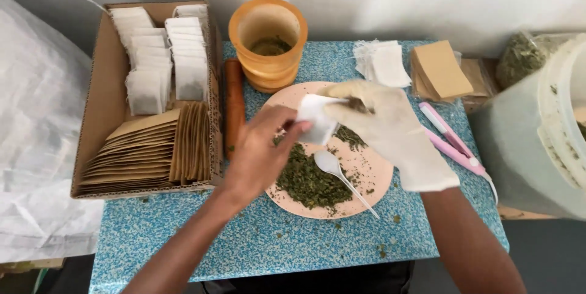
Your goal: The person scoops dried green herbs from a pink plate into white tea bags using a white plastic spoon. They wear white gloves and work at a table with a blue speckled surface, surrounded by stacks of empty tea bags and brown paper packets. The person fills multiple tea bags sequentially.
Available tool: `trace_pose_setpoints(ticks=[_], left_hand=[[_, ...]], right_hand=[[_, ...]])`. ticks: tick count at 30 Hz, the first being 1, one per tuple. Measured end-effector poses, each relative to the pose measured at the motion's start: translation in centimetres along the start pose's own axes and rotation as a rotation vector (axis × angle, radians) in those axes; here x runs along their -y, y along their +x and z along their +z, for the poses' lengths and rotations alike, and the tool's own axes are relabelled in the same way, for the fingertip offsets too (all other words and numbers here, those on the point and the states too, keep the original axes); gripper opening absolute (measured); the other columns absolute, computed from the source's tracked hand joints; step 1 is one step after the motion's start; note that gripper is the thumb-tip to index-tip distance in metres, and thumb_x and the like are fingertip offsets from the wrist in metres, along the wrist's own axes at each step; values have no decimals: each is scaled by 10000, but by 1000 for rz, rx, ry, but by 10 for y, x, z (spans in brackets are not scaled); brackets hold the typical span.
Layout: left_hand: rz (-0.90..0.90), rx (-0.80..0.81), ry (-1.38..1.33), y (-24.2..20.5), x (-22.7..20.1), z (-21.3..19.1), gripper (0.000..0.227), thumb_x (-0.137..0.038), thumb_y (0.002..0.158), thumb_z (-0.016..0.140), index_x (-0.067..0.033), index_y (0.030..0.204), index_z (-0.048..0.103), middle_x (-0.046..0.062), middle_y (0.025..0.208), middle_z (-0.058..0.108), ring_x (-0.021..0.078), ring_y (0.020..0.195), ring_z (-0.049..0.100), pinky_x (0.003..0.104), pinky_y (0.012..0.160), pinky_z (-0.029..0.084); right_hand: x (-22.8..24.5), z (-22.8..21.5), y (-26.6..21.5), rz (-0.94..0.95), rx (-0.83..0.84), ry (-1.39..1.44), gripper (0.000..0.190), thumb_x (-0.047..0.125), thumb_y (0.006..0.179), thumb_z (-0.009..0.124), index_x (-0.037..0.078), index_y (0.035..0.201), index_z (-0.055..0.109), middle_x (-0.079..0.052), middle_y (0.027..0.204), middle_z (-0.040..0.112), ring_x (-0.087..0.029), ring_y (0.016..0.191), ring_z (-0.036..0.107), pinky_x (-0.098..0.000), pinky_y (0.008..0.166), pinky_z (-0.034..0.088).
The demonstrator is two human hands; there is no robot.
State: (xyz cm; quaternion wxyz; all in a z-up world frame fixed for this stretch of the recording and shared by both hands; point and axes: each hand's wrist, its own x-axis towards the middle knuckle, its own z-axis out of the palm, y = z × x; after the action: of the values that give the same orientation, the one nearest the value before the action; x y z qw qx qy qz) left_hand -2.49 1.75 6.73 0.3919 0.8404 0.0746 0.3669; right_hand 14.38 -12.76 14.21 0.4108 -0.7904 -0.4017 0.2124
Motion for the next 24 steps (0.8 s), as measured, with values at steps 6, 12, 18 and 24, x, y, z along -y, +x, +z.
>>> trace_pose_setpoints(ticks=[6,12,18,24], left_hand=[[-9,-96,157,41,34,-91,123,-10,1041,822,-28,1159,792,202,948,736,356,954,774,482,879,614],[-209,148,480,74,82,-186,108,-133,1159,727,-50,1164,796,187,1120,830,280,947,780,340,775,699],[-398,590,824,59,207,-232,1138,-393,673,1039,-52,1611,492,243,1552,546,443,1404,521,609,1128,479],[-112,664,1341,31,279,-213,1193,-675,592,1003,-153,1537,497,95,1326,625,304,1286,651,462,1058,555]], right_hand=[[69,36,54,-509,-52,-193,216,241,1025,799,129,1209,822,-122,1090,798,-343,1064,780,-434,944,615],[73,130,179,-648,-18,-377,338,283,1037,545,160,1173,829,-72,1045,770,-304,955,719,-491,770,485],[94,187,218,-369,183,-500,343,151,1066,495,220,1143,822,-21,1086,806,-224,959,753,-488,909,645],[101,278,294,736,299,-507,665,544,757,897,285,1363,807,-46,1357,813,-247,1317,748,-382,1170,573]])
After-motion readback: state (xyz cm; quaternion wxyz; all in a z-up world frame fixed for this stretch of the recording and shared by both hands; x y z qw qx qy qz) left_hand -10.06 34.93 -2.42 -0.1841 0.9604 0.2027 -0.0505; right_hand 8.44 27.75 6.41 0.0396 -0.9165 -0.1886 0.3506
